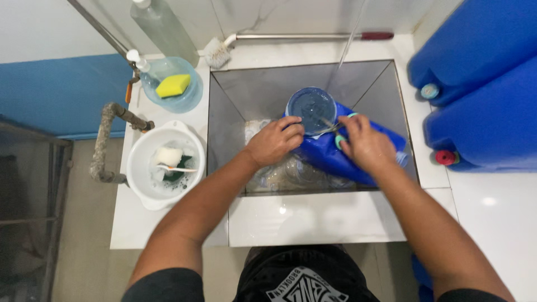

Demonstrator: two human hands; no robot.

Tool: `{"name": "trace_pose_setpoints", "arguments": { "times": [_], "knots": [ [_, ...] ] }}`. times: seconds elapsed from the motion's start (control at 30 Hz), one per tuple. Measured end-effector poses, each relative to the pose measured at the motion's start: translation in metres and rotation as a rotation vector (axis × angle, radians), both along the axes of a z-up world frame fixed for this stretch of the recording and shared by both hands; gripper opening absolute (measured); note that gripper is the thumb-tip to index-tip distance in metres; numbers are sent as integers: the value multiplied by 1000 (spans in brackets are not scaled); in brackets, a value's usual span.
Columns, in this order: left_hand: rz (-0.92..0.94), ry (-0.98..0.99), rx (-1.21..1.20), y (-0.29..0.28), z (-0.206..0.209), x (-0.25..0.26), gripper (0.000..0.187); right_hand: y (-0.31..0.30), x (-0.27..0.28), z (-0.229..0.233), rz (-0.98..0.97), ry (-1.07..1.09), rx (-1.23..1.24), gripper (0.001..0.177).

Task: The person repeatedly washes large blue plastic containers in a sink. They use a toothbrush to scrub the container's cap and rim, rinse the interior with running water, and then place the cleaned container aside. The process is repeated for multiple containers.

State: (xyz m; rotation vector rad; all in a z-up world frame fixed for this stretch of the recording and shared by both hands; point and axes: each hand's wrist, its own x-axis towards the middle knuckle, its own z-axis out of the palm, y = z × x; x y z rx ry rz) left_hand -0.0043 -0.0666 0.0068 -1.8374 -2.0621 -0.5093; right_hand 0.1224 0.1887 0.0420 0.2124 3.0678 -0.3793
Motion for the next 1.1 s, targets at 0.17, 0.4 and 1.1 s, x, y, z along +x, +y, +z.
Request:
{"name": "trace_pose_setpoints", "arguments": {
  "times": [0.17,0.4,1.1],
  "knots": [
    [62,33,-210,-70,8,-7,29,52,-1,5,307,67,8,64],
    [742,426,-470,-81,21,-62,11,3,-17,33,701,-90,143,64],
    [44,-193,-404,6,57,-35,57,7,4,26,559,112,-60,69]
  ]
}}
